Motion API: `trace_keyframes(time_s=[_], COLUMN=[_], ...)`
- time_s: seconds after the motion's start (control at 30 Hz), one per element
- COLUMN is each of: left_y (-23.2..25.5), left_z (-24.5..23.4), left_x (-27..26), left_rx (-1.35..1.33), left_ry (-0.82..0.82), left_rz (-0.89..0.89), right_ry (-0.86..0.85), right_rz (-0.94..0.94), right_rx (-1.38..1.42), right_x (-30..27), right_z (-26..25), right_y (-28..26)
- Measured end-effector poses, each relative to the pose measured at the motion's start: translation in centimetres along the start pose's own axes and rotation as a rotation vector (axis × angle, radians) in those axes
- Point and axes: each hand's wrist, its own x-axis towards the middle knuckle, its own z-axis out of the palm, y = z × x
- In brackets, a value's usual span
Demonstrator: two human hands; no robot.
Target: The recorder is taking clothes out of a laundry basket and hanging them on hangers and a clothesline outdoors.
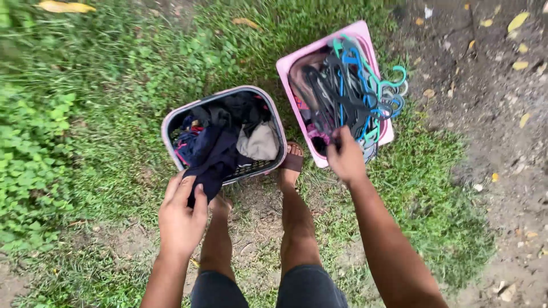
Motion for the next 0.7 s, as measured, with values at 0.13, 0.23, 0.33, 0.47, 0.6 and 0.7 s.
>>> trace_keyframes(time_s=[0.13, 0.23, 0.33, 0.47, 0.6, 0.7], left_y=[-0.4, 0.1, 2.6, 4.9, 6.5, 7.8], left_z=[-7.5, -14.0, -19.6, -24.4, -26.6, -30.6], left_x=[-1.7, -3.7, -5.3, -8.6, -10.6, -11.8], left_rx=[0.01, 0.01, -0.035, 0.003, 0.026, 0.146], left_ry=[0.14, 0.213, 0.216, 0.135, 0.118, 0.099], left_rz=[0.098, 0.174, 0.197, 0.33, 0.465, 0.516], right_ry=[-0.211, -0.319, -0.329, -0.33, -0.234, -0.244], right_rz=[-0.014, -0.264, -0.468, -0.749, -0.922, -0.803], right_rx=[0.028, 0.062, -0.072, -0.2, -0.116, -0.054], right_x=[-6.6, -11.8, -15.3, -18.5, -19.9, -19.7], right_z=[-8.2, -14.1, -17.5, -15.6, -10.2, -6.9], right_y=[-15.8, -24.7, -32.5, -40.4, -44.1, -42.9])
